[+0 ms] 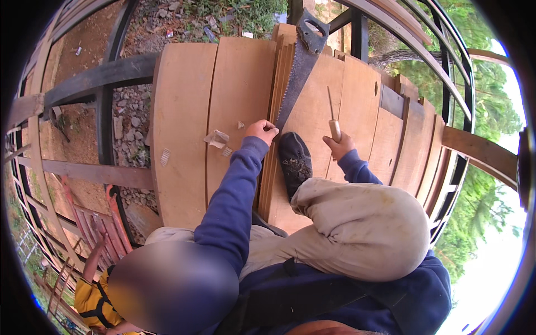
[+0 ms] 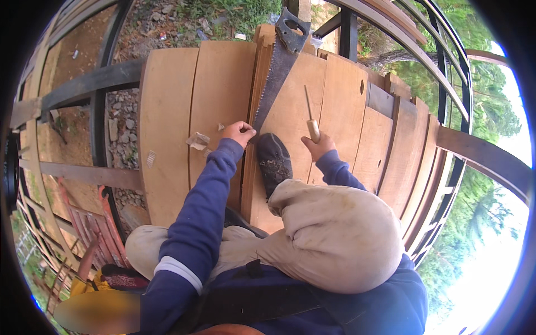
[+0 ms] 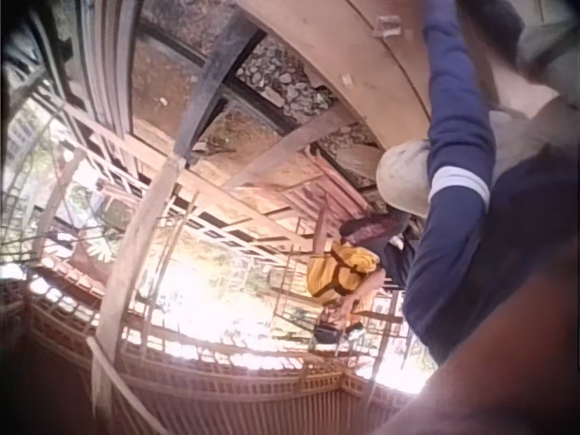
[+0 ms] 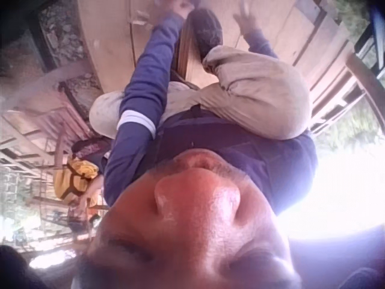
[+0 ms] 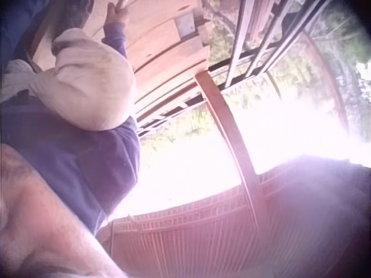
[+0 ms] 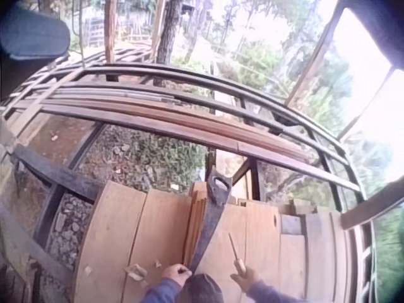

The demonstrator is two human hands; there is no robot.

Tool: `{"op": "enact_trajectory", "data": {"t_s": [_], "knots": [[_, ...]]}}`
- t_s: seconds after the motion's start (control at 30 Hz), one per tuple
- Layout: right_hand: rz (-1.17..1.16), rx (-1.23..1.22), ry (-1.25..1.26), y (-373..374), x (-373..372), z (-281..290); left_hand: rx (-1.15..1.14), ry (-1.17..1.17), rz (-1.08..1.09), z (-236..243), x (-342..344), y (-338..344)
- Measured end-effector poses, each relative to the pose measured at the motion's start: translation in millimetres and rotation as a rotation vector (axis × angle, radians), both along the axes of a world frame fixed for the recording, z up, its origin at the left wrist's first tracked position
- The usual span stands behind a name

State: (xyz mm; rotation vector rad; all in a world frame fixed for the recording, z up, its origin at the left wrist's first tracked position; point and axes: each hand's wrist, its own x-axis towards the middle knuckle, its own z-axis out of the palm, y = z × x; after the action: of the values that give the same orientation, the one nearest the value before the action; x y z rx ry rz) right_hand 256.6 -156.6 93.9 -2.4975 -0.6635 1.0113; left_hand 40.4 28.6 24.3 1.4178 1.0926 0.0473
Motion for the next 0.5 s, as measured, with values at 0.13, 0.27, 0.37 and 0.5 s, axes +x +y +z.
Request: {"op": "enact_trajectory", "data": {"t_s": [0.13, 0.27, 0.37, 0.5], "knots": [[-0.304, 0.142, 0.315, 12.4, 5.0, -8.6, -0.213, -0.169, 0.073, 25.2, -6.4, 23.7], [-0.391, 0.346, 0.499, 67.3, -2.3, -1.4, -0.425, -0.245, 0.186, 60.1, -6.5, 25.2], [-0.389, 0.399, 0.663, 101.4, -11.3, 4.8, -0.432, -0.232, 0.199, 70.3, -7.8, 19.2], [-0.409, 0.441, 0.724, 124.4, -21.9, 5.6, -0.433, -0.279, 0.24, 72.6, -11.9, 6.6]]}}
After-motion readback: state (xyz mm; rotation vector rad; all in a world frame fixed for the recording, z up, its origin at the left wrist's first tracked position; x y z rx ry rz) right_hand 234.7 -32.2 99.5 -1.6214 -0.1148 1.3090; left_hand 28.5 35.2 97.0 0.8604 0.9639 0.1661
